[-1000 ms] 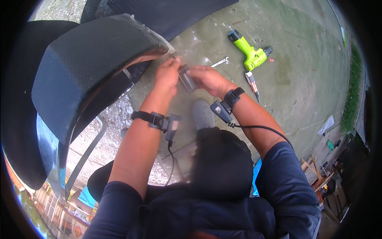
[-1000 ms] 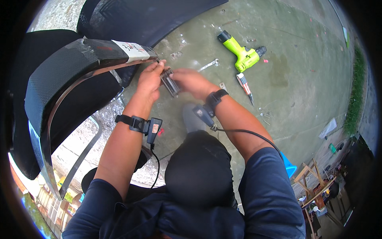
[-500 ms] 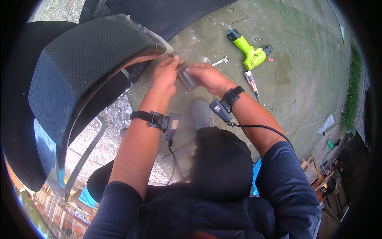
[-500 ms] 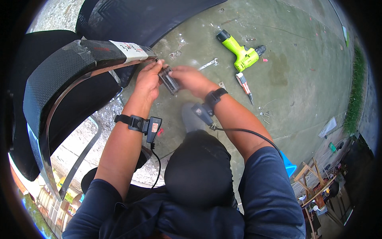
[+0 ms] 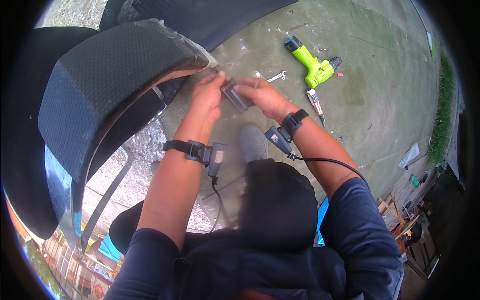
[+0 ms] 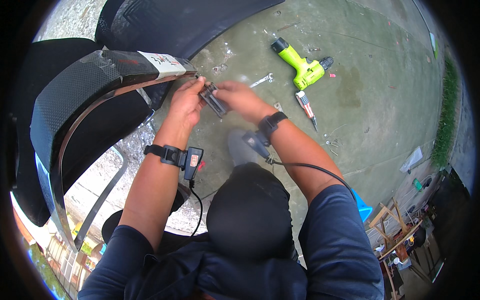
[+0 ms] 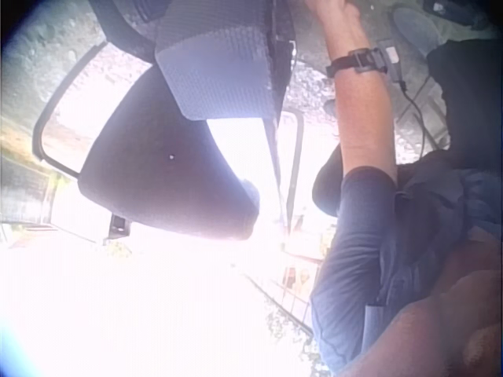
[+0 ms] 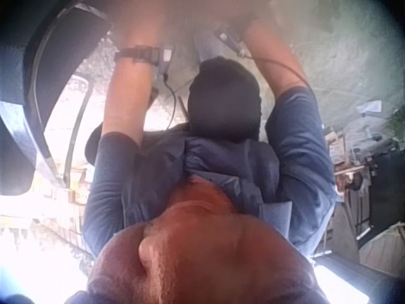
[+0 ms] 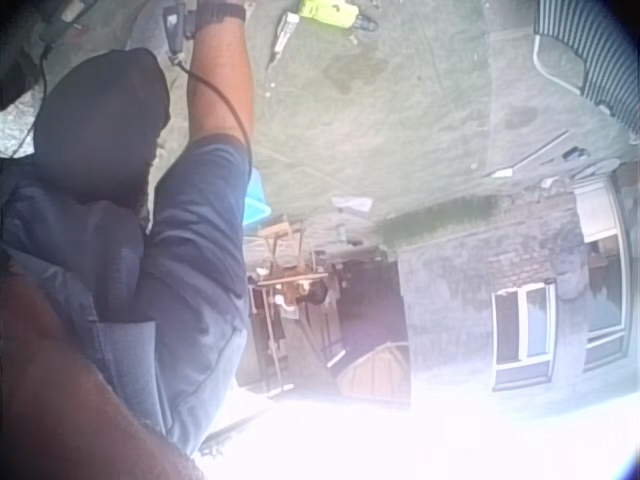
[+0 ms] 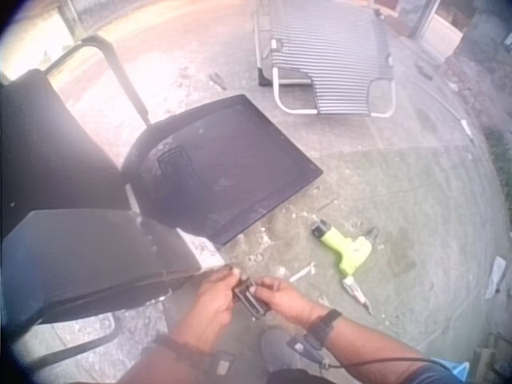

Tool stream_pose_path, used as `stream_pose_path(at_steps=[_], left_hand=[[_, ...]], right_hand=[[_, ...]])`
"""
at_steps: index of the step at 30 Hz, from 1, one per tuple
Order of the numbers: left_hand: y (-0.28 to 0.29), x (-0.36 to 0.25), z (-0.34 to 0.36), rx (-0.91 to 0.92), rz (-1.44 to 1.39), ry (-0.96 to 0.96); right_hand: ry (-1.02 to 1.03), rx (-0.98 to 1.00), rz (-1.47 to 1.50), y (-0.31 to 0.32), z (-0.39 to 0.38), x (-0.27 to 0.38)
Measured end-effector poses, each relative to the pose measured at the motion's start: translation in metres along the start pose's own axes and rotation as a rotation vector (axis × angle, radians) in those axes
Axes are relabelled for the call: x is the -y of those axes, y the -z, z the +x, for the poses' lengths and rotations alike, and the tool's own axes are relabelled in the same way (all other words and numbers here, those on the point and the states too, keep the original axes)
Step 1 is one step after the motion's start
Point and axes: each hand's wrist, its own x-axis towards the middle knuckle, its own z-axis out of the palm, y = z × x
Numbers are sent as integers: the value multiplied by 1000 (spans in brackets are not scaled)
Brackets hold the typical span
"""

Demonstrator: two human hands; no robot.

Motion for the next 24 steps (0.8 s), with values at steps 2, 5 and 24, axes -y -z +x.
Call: stream_pose_path(at_steps=[2,5,24], left_hand=[[0,1,-1,7,-8,5],[-2,3,-2,-4,9,-7],[16,30,-26,81,140,102]], right_hand=[[-15,22,5,3,1,-2],[18,16,3,4,0,-6],[-52,27,-217,42,-46,-31]])
